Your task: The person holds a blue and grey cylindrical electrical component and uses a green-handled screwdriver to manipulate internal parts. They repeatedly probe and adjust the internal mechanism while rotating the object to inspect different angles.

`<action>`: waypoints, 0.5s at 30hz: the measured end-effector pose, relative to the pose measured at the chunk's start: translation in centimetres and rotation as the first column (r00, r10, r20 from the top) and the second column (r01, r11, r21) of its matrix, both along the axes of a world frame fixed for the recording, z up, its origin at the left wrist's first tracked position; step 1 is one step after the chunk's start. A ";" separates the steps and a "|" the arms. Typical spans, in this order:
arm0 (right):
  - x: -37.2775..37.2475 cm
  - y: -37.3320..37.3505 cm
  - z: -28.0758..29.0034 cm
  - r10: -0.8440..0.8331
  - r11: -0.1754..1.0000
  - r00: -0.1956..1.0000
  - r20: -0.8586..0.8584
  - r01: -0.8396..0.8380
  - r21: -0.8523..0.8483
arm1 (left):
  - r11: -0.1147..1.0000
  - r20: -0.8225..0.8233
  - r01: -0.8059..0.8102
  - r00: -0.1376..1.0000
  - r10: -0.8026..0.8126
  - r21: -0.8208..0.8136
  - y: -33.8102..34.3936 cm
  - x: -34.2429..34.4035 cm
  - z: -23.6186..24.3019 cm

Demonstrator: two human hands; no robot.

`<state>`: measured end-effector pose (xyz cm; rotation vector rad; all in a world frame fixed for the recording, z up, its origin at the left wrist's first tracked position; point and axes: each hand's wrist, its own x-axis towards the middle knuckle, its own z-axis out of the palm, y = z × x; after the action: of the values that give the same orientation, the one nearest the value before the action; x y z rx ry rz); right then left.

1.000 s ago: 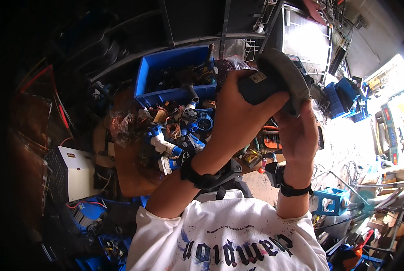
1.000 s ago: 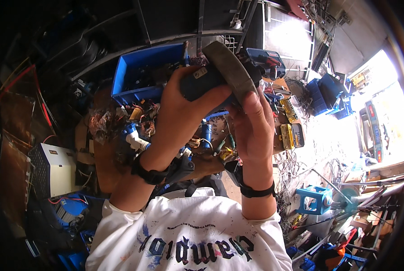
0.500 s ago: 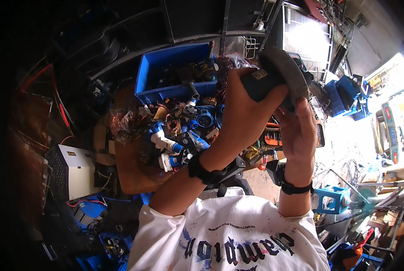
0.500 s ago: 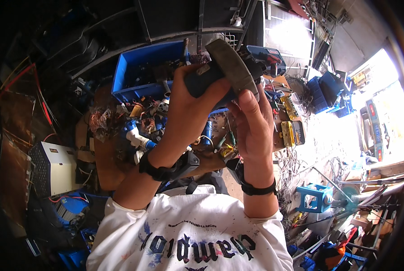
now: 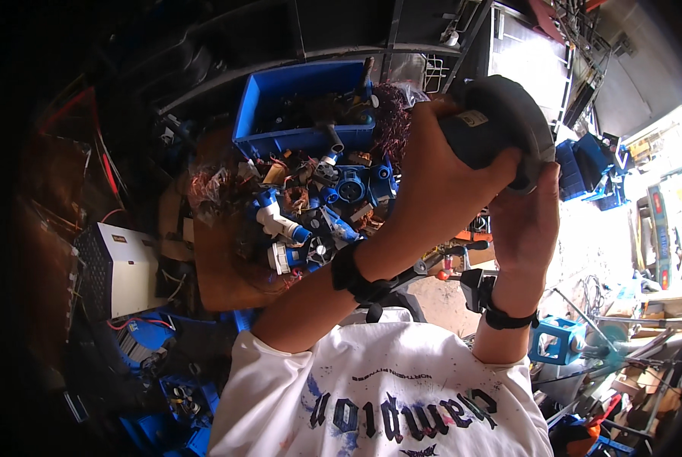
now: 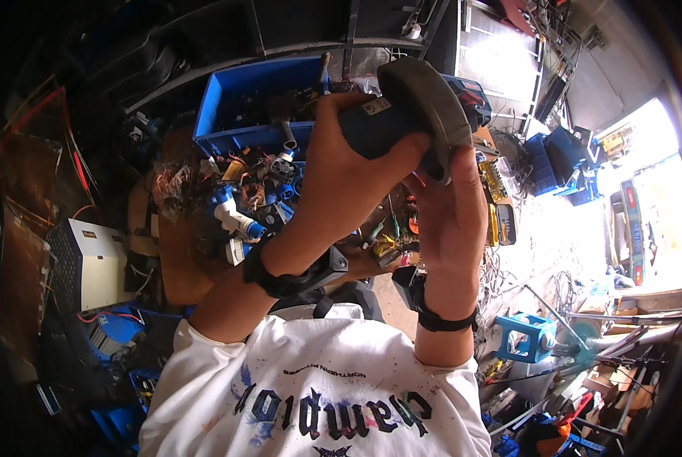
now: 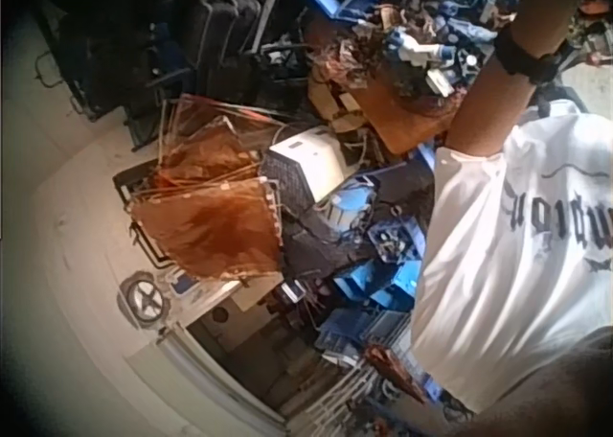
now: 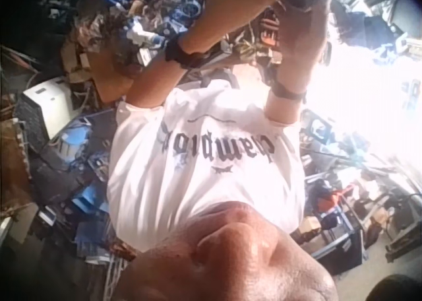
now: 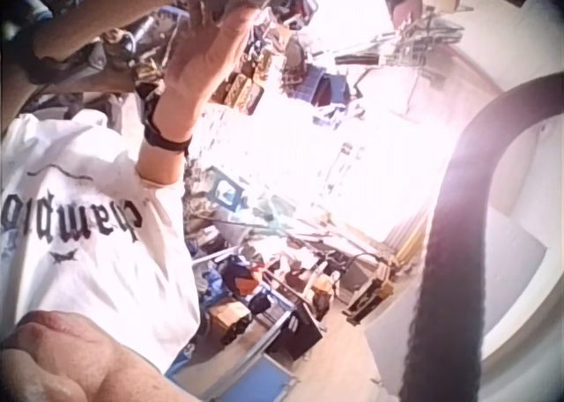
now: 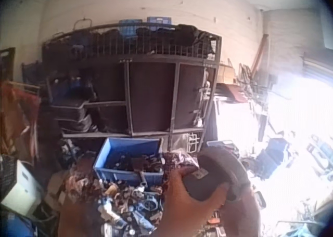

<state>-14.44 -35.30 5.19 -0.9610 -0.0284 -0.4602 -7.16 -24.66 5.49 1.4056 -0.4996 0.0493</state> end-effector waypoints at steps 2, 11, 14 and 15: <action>-0.3 0.0 0.1 -0.008 1.000 1.000 -0.009 0.008 -0.007 | 0.998 0.048 -0.013 0.999 0.011 0.059 0.3 -0.1 0.1; -0.7 0.1 0.3 -0.014 1.000 0.999 -0.045 0.015 0.020 | 0.996 0.034 -0.028 0.999 0.026 0.080 0.0 -0.5 0.5; -1.0 0.0 0.4 -0.011 0.999 0.999 -0.031 0.012 0.030 | 0.995 0.049 -0.041 0.998 0.036 0.086 -0.2 -0.8 0.6; -1.1 0.0 0.4 -0.010 0.999 1.000 -0.027 0.011 0.033 | 0.996 0.044 -0.031 0.999 0.027 0.085 -0.2 -0.9 0.7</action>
<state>-15.49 -35.32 5.58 -0.9348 0.0085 -0.4562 -8.04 -24.82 6.22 1.4983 -0.5220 0.0822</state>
